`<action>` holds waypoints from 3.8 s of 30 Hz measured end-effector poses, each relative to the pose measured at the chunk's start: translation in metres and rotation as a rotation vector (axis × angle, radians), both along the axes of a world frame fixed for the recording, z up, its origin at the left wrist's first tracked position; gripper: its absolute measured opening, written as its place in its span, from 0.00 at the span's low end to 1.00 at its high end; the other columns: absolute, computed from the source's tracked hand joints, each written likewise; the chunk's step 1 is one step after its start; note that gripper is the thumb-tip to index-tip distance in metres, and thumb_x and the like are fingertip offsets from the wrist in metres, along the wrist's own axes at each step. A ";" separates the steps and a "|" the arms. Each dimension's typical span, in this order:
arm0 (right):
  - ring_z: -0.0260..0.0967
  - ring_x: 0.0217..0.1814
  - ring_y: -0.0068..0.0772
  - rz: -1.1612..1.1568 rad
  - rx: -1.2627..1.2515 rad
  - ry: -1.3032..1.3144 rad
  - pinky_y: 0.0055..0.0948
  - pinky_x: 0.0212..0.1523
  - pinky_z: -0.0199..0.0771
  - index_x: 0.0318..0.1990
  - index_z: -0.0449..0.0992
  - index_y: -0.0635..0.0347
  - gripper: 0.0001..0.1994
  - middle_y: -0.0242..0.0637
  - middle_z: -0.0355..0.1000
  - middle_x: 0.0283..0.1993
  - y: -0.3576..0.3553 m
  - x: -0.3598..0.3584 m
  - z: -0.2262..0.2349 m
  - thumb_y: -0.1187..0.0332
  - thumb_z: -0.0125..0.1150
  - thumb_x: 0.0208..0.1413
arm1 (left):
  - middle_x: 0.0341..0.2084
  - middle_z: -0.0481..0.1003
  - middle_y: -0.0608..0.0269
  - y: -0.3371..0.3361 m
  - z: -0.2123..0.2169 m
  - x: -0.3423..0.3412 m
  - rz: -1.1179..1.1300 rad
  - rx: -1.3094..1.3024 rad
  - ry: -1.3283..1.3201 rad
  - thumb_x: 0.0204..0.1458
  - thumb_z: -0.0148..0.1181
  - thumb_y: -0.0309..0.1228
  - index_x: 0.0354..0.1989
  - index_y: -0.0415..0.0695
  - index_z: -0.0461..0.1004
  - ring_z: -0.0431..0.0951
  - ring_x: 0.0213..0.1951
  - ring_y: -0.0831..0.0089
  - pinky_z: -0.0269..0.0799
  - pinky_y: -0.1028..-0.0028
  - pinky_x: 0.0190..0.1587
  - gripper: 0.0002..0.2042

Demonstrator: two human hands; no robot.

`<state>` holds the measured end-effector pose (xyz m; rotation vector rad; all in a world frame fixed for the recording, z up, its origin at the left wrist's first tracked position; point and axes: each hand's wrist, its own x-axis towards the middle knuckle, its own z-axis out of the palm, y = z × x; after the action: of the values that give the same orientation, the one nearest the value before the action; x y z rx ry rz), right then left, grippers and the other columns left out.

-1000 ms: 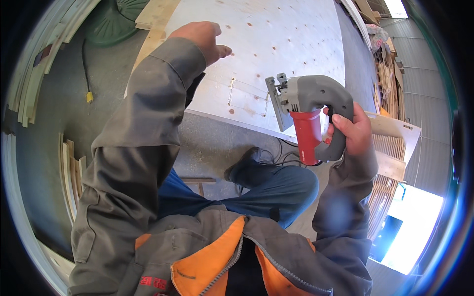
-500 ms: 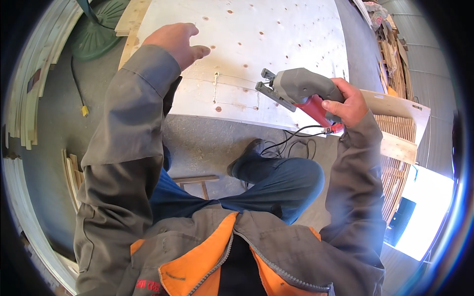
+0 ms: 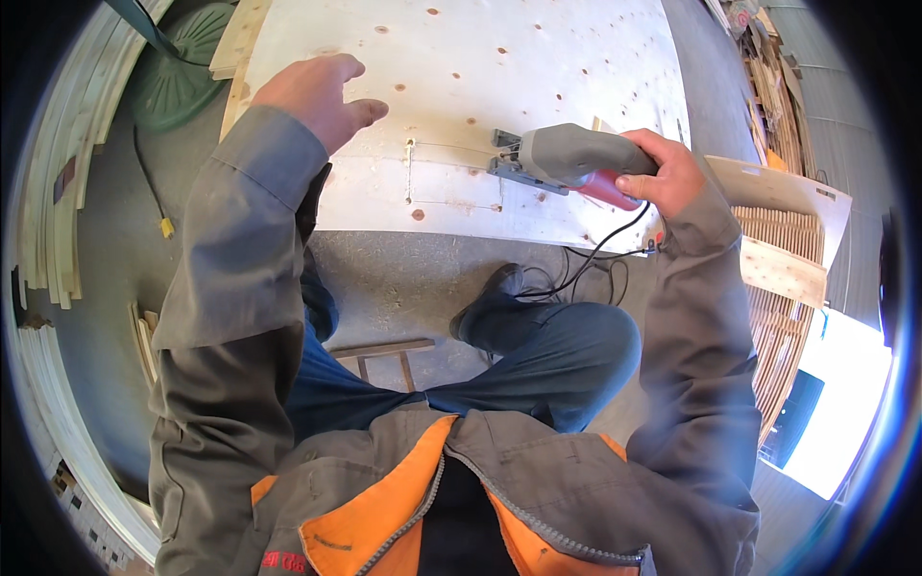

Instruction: The person drills multiple holes into a large plywood sheet using a red corded drill, then uses a jigsaw to cut along a marked line on the same sheet. The person handles a small wooden block and places it on the sheet before switching tools.

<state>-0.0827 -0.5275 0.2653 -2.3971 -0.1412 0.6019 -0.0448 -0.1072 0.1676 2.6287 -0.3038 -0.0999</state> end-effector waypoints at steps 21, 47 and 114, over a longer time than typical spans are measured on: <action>0.79 0.44 0.44 0.164 -0.294 -0.087 0.39 0.50 0.75 0.45 0.83 0.61 0.25 0.45 0.82 0.40 -0.003 0.023 -0.031 0.58 0.80 0.39 | 0.48 0.81 0.48 -0.112 -0.007 -0.095 -0.496 0.012 0.038 0.56 0.69 0.37 0.52 0.39 0.80 0.82 0.49 0.54 0.80 0.62 0.53 0.19; 0.73 0.33 0.38 0.270 -0.219 -0.227 0.37 0.39 0.72 0.38 0.82 0.64 0.30 0.41 0.77 0.28 -0.003 0.030 -0.043 0.46 0.82 0.39 | 0.77 0.50 0.50 -0.219 -0.097 -0.120 -0.474 0.186 0.084 0.58 0.61 0.51 0.74 0.36 0.55 0.48 0.78 0.56 0.44 0.49 0.77 0.42; 0.70 0.30 0.34 0.265 -0.164 -0.284 0.37 0.36 0.71 0.36 0.82 0.66 0.28 0.41 0.75 0.26 0.008 0.027 -0.046 0.46 0.80 0.43 | 0.77 0.49 0.48 -0.206 -0.107 -0.119 -0.472 0.160 0.013 0.56 0.65 0.48 0.74 0.37 0.57 0.46 0.79 0.55 0.47 0.50 0.76 0.42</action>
<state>-0.0558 -0.5194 0.2189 -2.6359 -0.5582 0.3987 -0.1635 -0.3130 0.0607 2.6559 -0.9416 -0.3080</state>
